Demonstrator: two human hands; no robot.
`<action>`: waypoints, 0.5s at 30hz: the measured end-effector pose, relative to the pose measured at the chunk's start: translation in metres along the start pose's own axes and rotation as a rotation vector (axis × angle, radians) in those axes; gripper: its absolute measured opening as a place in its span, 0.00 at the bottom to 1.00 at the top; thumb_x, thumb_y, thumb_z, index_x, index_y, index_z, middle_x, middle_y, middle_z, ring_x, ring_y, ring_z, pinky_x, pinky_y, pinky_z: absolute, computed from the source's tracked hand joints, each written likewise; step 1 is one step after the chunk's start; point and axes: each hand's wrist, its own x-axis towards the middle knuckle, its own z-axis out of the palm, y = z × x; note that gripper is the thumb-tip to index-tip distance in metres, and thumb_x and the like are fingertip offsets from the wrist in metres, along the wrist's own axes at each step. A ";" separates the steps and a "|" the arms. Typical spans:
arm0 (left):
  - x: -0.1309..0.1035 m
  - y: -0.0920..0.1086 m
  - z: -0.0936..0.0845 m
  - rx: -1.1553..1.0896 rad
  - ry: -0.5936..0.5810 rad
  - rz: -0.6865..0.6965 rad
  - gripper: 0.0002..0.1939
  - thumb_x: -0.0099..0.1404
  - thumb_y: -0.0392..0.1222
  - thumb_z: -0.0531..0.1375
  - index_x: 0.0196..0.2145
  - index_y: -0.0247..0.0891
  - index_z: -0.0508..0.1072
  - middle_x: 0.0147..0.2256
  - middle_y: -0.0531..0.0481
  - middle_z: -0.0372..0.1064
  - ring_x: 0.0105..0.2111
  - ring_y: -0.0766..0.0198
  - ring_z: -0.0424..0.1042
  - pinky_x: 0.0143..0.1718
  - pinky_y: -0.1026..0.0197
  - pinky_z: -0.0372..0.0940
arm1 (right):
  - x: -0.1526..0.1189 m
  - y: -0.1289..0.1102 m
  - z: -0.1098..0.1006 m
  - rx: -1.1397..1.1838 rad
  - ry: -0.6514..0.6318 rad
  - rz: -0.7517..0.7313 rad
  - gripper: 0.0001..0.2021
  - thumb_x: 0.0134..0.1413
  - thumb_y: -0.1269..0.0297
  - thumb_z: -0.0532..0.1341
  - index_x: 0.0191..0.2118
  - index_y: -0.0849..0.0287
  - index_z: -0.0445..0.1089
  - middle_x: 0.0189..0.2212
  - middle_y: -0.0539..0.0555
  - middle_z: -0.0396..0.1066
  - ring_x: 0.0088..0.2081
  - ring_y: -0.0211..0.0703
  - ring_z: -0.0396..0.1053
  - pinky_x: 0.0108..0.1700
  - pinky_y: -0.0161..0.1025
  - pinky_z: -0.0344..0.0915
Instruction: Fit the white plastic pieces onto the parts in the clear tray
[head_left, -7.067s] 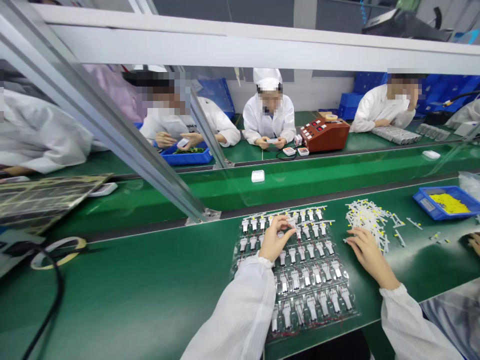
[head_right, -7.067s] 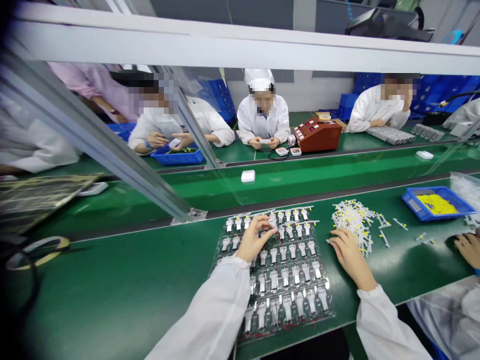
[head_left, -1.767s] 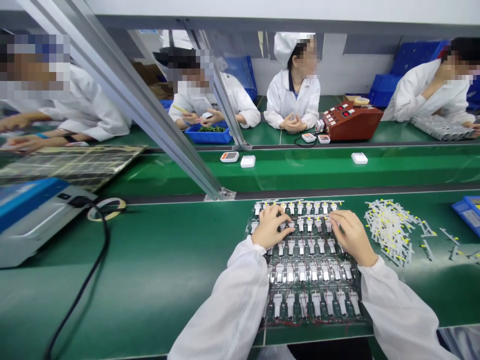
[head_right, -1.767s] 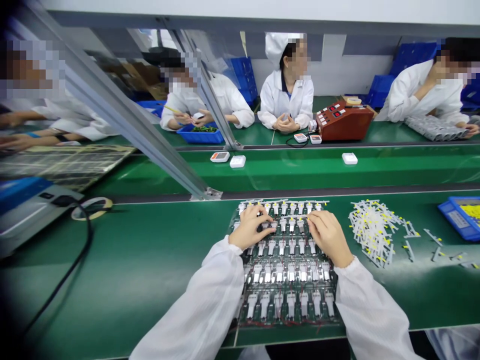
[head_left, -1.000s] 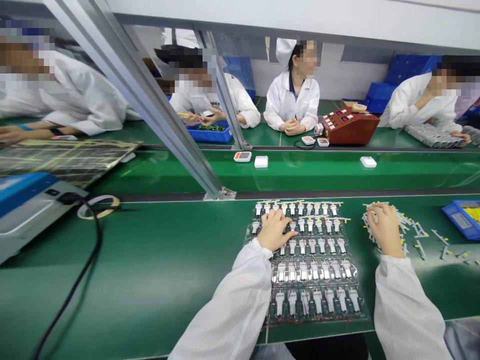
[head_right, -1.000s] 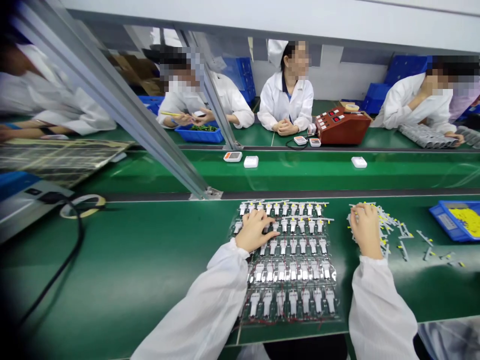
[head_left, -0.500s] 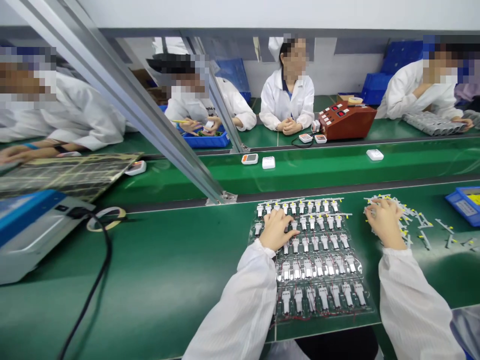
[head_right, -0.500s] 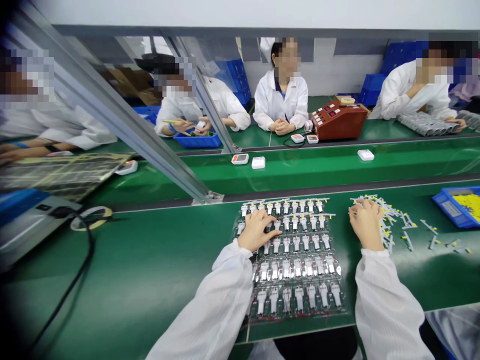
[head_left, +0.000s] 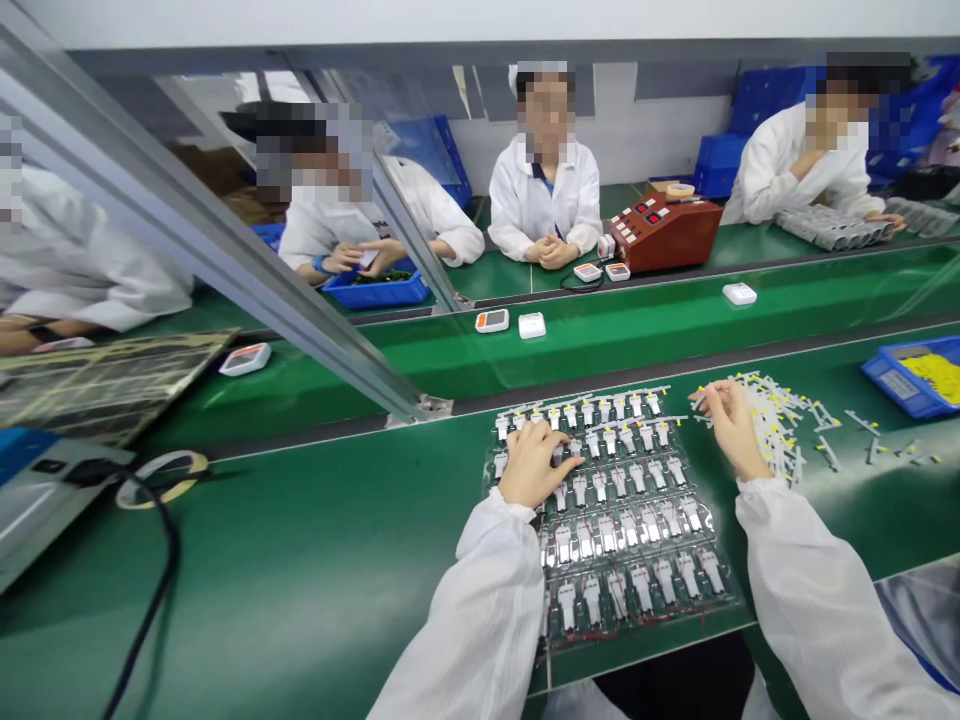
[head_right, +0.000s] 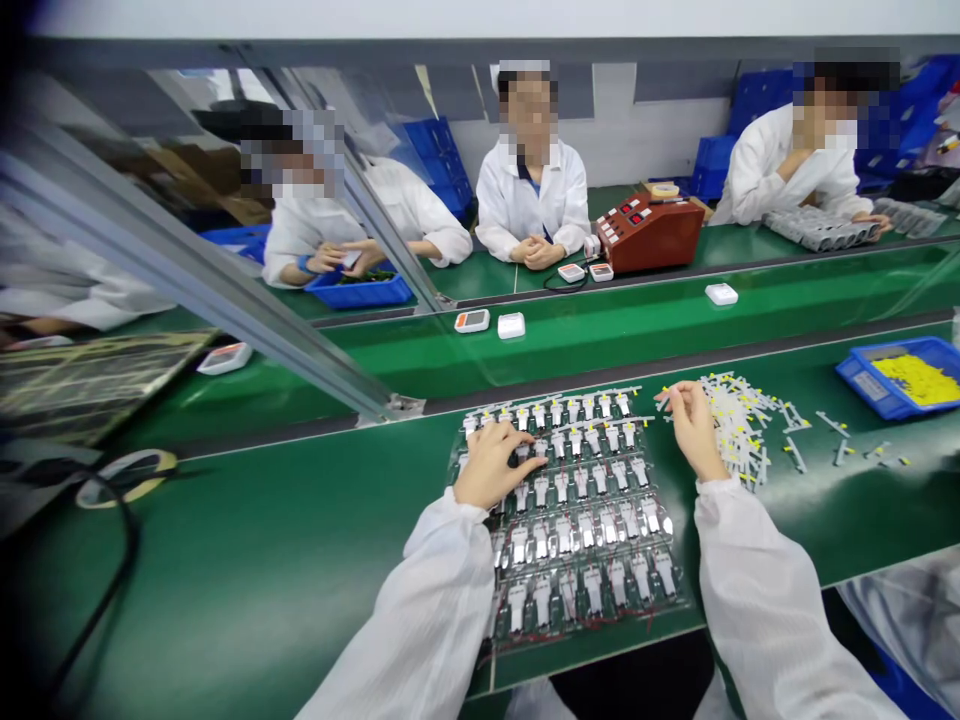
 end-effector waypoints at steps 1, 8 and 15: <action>0.000 0.000 0.000 0.006 -0.001 -0.008 0.17 0.60 0.55 0.63 0.39 0.40 0.73 0.37 0.47 0.65 0.42 0.53 0.62 0.45 0.50 0.52 | -0.001 -0.001 0.003 0.015 -0.011 -0.005 0.11 0.63 0.52 0.54 0.39 0.55 0.59 0.33 0.53 0.74 0.29 0.38 0.67 0.33 0.38 0.65; 0.000 0.001 0.003 -0.012 -0.026 -0.070 0.22 0.57 0.57 0.64 0.45 0.42 0.71 0.39 0.48 0.66 0.44 0.52 0.62 0.46 0.50 0.52 | -0.009 -0.002 0.017 0.139 -0.100 -0.007 0.10 0.64 0.53 0.52 0.43 0.52 0.55 0.31 0.50 0.72 0.24 0.38 0.66 0.27 0.38 0.64; 0.000 -0.005 0.005 -0.046 -0.065 -0.029 0.20 0.60 0.56 0.62 0.47 0.44 0.71 0.38 0.48 0.65 0.43 0.53 0.62 0.45 0.52 0.52 | -0.017 -0.001 0.026 0.160 -0.180 -0.050 0.12 0.61 0.55 0.56 0.45 0.54 0.57 0.33 0.52 0.71 0.28 0.38 0.68 0.33 0.39 0.69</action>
